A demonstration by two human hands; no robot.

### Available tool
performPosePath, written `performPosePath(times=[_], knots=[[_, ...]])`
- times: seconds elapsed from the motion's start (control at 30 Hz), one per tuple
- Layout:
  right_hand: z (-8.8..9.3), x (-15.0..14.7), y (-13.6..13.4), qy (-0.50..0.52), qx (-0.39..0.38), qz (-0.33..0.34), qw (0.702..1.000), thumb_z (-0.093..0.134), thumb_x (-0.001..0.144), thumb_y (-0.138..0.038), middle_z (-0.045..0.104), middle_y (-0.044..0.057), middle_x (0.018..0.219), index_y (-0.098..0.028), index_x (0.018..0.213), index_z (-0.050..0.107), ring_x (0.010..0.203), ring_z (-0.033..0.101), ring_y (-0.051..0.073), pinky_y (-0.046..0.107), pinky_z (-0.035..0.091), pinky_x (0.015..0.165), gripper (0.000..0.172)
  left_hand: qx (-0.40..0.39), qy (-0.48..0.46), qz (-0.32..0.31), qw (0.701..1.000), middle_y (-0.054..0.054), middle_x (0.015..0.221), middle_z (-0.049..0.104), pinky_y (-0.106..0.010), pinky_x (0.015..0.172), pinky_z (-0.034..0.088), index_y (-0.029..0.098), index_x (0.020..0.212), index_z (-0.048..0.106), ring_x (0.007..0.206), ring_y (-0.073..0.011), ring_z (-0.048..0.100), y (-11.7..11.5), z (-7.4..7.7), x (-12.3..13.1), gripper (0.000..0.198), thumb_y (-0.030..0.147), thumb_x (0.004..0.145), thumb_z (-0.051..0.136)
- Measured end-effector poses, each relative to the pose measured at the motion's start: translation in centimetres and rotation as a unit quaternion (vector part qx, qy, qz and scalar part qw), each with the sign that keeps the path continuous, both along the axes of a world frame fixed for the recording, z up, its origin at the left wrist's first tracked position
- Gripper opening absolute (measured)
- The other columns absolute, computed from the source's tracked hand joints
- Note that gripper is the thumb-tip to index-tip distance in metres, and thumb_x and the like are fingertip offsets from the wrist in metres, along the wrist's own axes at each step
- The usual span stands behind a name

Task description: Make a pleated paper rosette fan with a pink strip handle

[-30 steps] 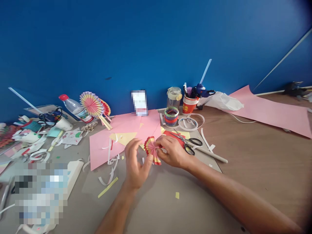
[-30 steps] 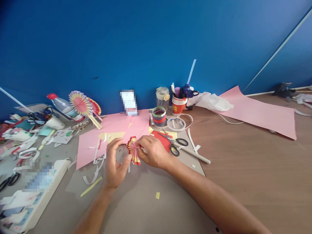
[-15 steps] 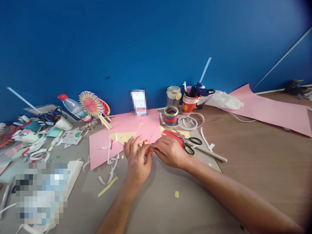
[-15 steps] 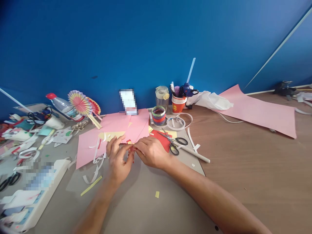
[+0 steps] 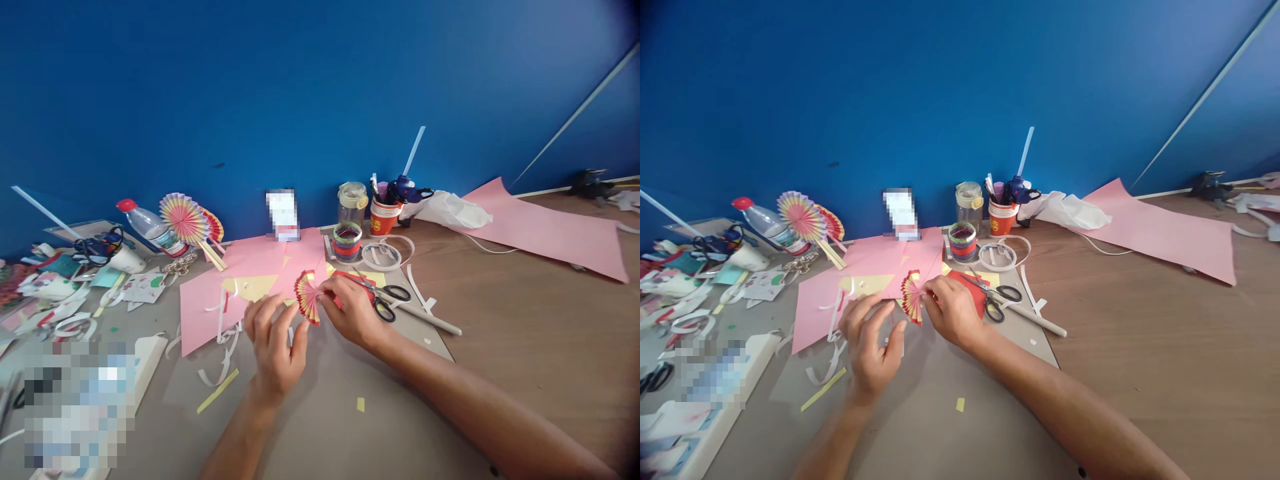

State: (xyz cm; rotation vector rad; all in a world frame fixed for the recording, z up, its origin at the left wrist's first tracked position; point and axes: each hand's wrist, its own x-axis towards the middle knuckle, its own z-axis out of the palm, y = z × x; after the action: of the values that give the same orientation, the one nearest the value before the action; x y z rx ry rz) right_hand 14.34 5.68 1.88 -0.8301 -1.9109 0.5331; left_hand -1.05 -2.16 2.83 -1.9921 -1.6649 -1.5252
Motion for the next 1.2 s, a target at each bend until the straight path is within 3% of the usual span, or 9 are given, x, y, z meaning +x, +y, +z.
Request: performPosePath(times=[0.1, 0.2, 0.3, 0.4, 0.6, 0.8, 0.9, 1.07, 1.2], knots=[[-0.3, -0.5, 0.0, 0.114, -0.141, -0.047, 0.982, 0.051, 0.080, -0.018, 0.062, 0.003, 0.077, -0.019, 0.087, 0.055, 0.068, 0.058, 0.016, 0.028, 0.047, 0.063, 0.008, -0.037, -0.124, -0.067, 0.989, -0.007, 0.090, 0.065, -0.041, 0.088, 0.043, 0.025, 0.091, 0.068, 0.092, -0.0248, 0.058, -0.7, 0.4, 0.3, 0.013, 0.022, 0.079, 0.064], [-0.8, -1.1, 0.1, 0.220, -0.228, -0.053, 0.947, 0.053, 0.080, -0.023, 0.061, 0.002, 0.079, -0.019, 0.089, 0.054, 0.071, 0.057, 0.015, 0.028, 0.049, 0.065, 0.009, -0.157, -0.256, -0.107, 0.948, -0.005, 0.085, 0.064, -0.034, 0.079, 0.045, 0.024, 0.086, 0.068, 0.083, -0.0216, 0.057, -0.8, 0.5, 0.9, 0.008, 0.029, 0.081, 0.064], [-1.4, -1.5, 0.0, 0.289, -0.242, -0.040, 0.925, 0.055, 0.081, -0.027, 0.061, 0.004, 0.085, -0.019, 0.092, 0.053, 0.076, 0.057, 0.015, 0.029, 0.050, 0.070, 0.014, -0.285, -0.408, -0.143, 0.855, -0.006, 0.087, 0.063, -0.031, 0.077, 0.045, 0.020, 0.090, 0.066, 0.082, -0.0199, 0.058, -0.3, 0.2, 1.5, 0.024, 0.041, 0.078, 0.066], [-1.8, -1.7, -0.2, 0.307, -0.230, -0.031, 0.923, 0.057, 0.082, -0.027, 0.060, 0.005, 0.088, -0.019, 0.096, 0.053, 0.080, 0.057, 0.016, 0.031, 0.049, 0.074, 0.016, -0.318, -0.545, -0.181, 0.754, -0.006, 0.092, 0.064, -0.032, 0.078, 0.046, 0.018, 0.093, 0.065, 0.081, -0.0188, 0.060, 0.3, 0.0, 1.8, 0.037, 0.048, 0.073, 0.070], [-1.8, -2.1, -0.5, 0.327, -0.234, -0.023, 0.915, 0.058, 0.080, -0.028, 0.059, 0.004, 0.086, -0.020, 0.095, 0.054, 0.078, 0.058, 0.016, 0.030, 0.050, 0.071, 0.017, -0.300, -0.661, -0.219, 0.652, -0.003, 0.088, 0.065, -0.030, 0.076, 0.047, 0.019, 0.098, 0.062, 0.078, -0.0148, 0.061, 0.9, 0.0, 1.8, 0.033, 0.038, 0.074, 0.073], [-1.8, -2.9, -1.8, 0.326, -0.280, 0.025, 0.903, 0.059, 0.078, -0.025, 0.057, 0.000, 0.079, -0.021, 0.094, 0.055, 0.067, 0.055, 0.013, 0.028, 0.048, 0.065, 0.017, -0.303, -0.644, -0.231, 0.664, -0.002, 0.086, 0.064, -0.025, 0.072, 0.046, 0.017, 0.093, 0.066, 0.072, -0.0113, 0.055, 1.3, -0.4, 2.1, 0.030, 0.032, 0.069, 0.077], [-1.7, -2.4, -1.7, 0.332, -0.283, 0.069, 0.897, 0.061, 0.073, -0.021, 0.057, 0.001, 0.084, -0.021, 0.096, 0.057, 0.076, 0.054, 0.015, 0.029, 0.047, 0.071, 0.024, -0.292, -0.620, -0.168, 0.708, 0.001, 0.075, 0.060, -0.023, 0.064, 0.044, 0.016, 0.086, 0.066, 0.064, -0.0094, 0.050, 1.6, -0.8, 1.6, 0.029, 0.031, 0.065, 0.079], [-0.6, -1.0, 0.2, 0.380, -0.369, 0.130, 0.839, 0.065, 0.073, -0.033, 0.058, 0.003, 0.093, -0.022, 0.108, 0.055, 0.075, 0.053, 0.015, 0.029, 0.045, 0.068, 0.039, -0.279, -0.514, -0.131, 0.800, 0.002, 0.068, 0.056, -0.023, 0.063, 0.041, 0.016, 0.082, 0.064, 0.063, -0.0105, 0.047, 1.7, -1.2, 0.1, 0.026, 0.036, 0.069, 0.074], [0.5, -0.6, 0.9, 0.315, -0.407, 0.131, 0.848, 0.069, 0.070, -0.038, 0.057, -0.001, 0.072, -0.019, 0.082, 0.062, 0.062, 0.048, 0.012, 0.026, 0.040, 0.062, 0.023, -0.284, -0.475, -0.121, 0.824, 0.002, 0.067, 0.056, -0.023, 0.062, 0.040, 0.016, 0.083, 0.064, 0.064, -0.0116, 0.048, 1.7, -0.8, -0.5, 0.026, 0.036, 0.068, 0.073]])
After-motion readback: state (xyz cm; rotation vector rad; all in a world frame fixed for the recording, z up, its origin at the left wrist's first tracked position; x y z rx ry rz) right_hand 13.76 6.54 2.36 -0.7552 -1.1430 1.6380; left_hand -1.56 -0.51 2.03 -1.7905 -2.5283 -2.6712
